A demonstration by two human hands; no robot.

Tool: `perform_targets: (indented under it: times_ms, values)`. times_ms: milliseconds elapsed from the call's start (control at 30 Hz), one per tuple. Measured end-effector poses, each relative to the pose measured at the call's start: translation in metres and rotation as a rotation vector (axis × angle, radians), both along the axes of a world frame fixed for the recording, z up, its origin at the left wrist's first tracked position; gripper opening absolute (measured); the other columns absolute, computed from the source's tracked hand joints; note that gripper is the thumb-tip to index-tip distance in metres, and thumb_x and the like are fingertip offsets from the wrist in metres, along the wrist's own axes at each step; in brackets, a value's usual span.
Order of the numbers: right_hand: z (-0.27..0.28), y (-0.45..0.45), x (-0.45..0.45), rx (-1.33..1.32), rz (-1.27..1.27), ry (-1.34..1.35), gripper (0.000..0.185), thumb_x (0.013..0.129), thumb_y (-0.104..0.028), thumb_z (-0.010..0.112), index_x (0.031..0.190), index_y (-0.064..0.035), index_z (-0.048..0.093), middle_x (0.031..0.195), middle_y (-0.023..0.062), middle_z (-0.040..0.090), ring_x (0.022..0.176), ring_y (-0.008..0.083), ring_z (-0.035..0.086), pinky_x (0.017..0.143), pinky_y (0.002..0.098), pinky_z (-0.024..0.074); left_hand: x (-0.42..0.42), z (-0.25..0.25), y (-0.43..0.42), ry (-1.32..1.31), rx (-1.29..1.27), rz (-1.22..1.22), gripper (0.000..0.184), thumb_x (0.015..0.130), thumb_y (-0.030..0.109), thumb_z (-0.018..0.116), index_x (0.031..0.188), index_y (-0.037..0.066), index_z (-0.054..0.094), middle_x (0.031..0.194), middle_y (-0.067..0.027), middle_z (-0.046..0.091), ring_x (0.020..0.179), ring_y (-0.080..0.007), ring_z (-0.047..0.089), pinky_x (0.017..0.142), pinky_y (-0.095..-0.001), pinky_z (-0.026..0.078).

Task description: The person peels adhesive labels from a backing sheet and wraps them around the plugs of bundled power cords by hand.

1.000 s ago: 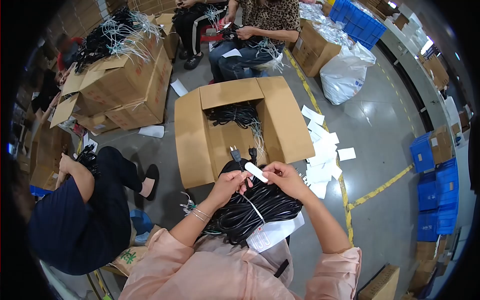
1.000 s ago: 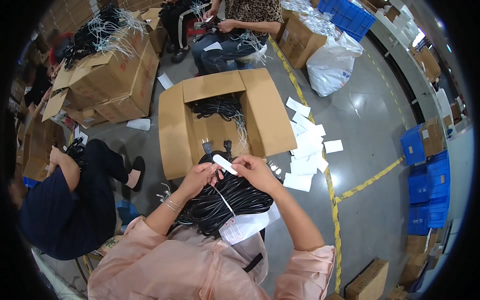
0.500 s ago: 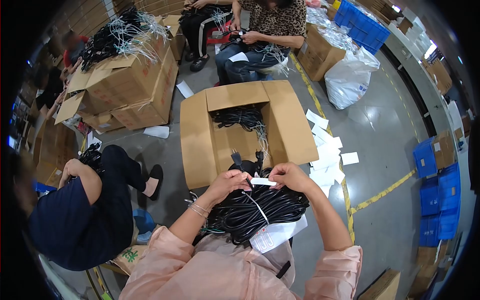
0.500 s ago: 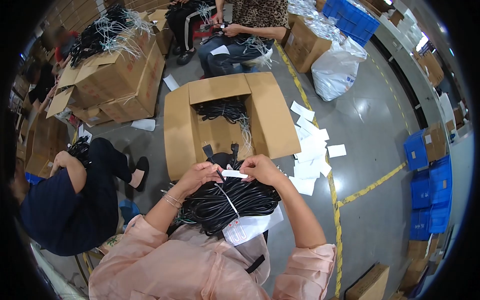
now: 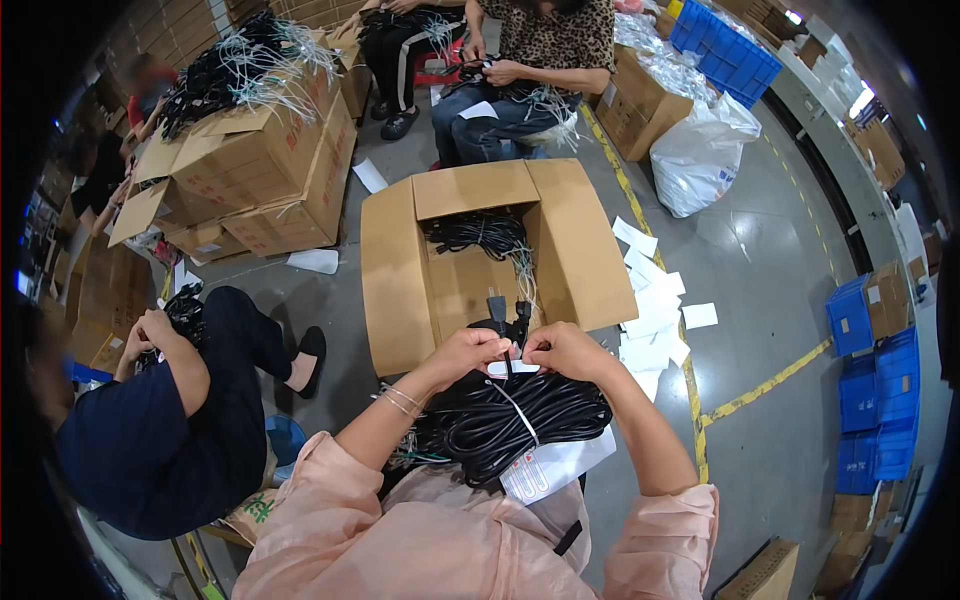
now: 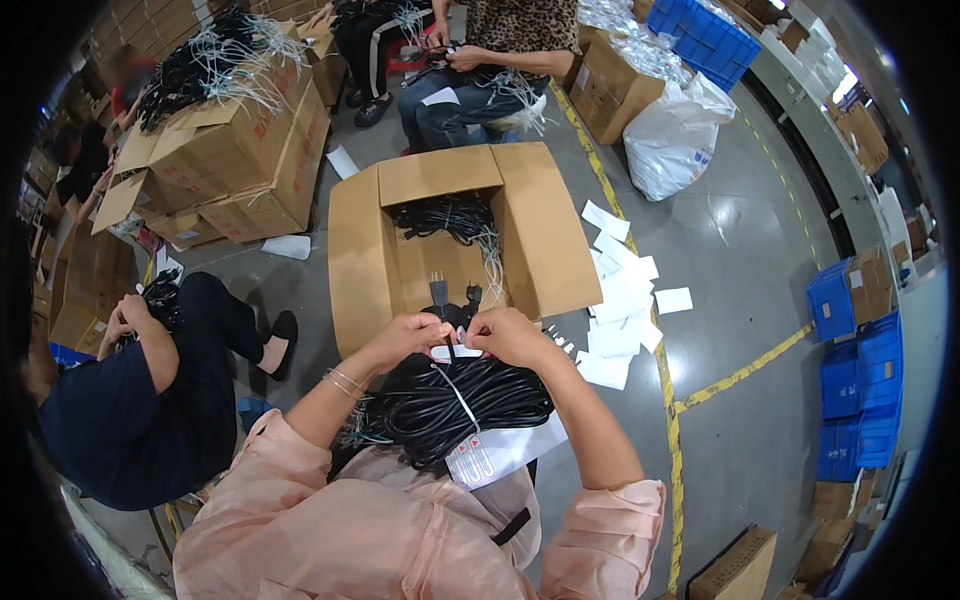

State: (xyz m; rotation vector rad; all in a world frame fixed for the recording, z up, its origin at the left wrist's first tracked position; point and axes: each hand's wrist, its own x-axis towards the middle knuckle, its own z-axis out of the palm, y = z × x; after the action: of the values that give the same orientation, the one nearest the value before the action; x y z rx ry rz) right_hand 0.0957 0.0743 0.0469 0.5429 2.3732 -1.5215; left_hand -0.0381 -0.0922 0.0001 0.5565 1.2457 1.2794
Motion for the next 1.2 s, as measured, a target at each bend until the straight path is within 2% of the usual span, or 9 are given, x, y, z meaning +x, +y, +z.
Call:
perform_targets:
  times_ms: [467, 767, 833, 933, 1033, 1200]
  values:
    - [-0.002, -0.001, 0.001, 0.1, 0.042, 0.042, 0.011, 0.077, -0.011, 0.066, 0.079, -0.0005, 0.067, 0.071, 0.0096, 0.067, 0.062, 0.0162, 0.064, 0.06, 0.0292, 0.05, 0.002, 0.0, 0.006, 0.054, -0.053, -0.006, 0.025, 0.094, 0.028, 0.053, 0.09, 0.006, 0.065, 0.079, 0.0005, 0.063, 0.07, -0.0058, 0.056, 0.061, -0.0195, 0.043]
    - [-0.001, -0.003, 0.012, 0.179, 0.075, 0.108, 0.02, 0.078, -0.02, 0.068, 0.079, -0.0004, 0.067, 0.072, 0.0129, 0.066, 0.068, 0.0219, 0.064, 0.062, 0.0332, 0.0476, 0.008, -0.009, 0.007, 0.156, -0.051, 0.074, 0.024, 0.092, 0.026, 0.055, 0.086, 0.005, 0.066, 0.073, 0.0009, 0.061, 0.062, -0.006, 0.052, 0.056, -0.0202, 0.041]
    - [-0.001, -0.002, 0.015, -0.019, -0.021, 0.066, 0.023, 0.078, -0.023, 0.068, 0.078, 0.0002, 0.066, 0.072, 0.0142, 0.065, 0.067, 0.0243, 0.063, 0.062, 0.0342, 0.0471, 0.009, -0.009, 0.005, 0.158, -0.065, 0.066, 0.023, 0.093, 0.026, 0.055, 0.09, 0.004, 0.065, 0.079, 0.0001, 0.062, 0.068, -0.0058, 0.055, 0.06, -0.0191, 0.042]
    - [0.01, -0.005, 0.019, 0.142, -0.001, 0.026, 0.021, 0.076, -0.02, 0.069, 0.076, 0.0008, 0.065, 0.072, 0.0143, 0.065, 0.069, 0.0262, 0.063, 0.063, 0.0346, 0.0474, 0.012, -0.011, 0.005, 0.07, -0.051, 0.113, 0.022, 0.092, 0.025, 0.057, 0.09, 0.004, 0.065, 0.077, 0.001, 0.059, 0.067, -0.0059, 0.055, 0.058, -0.0182, 0.041]
    - [0.005, -0.008, 0.022, 0.201, 0.034, 0.158, 0.018, 0.074, -0.017, 0.068, 0.075, 0.0014, 0.065, 0.073, 0.0143, 0.065, 0.069, 0.0262, 0.063, 0.065, 0.0347, 0.0478, 0.013, -0.009, 0.004, 0.033, -0.045, 0.126, 0.021, 0.091, 0.024, 0.058, 0.09, 0.004, 0.064, 0.076, 0.0017, 0.058, 0.068, -0.0059, 0.054, 0.058, -0.0176, 0.04]
    - [0.008, -0.02, 0.02, 0.217, -0.01, 0.122, 0.015, 0.072, -0.014, 0.066, 0.075, 0.0008, 0.065, 0.076, 0.0145, 0.064, 0.073, 0.0272, 0.063, 0.068, 0.0343, 0.048, 0.014, -0.007, 0.003, 0.062, -0.031, 0.132, 0.022, 0.092, 0.025, 0.057, 0.09, 0.004, 0.064, 0.076, 0.0021, 0.058, 0.068, -0.0054, 0.054, 0.058, -0.0189, 0.04]
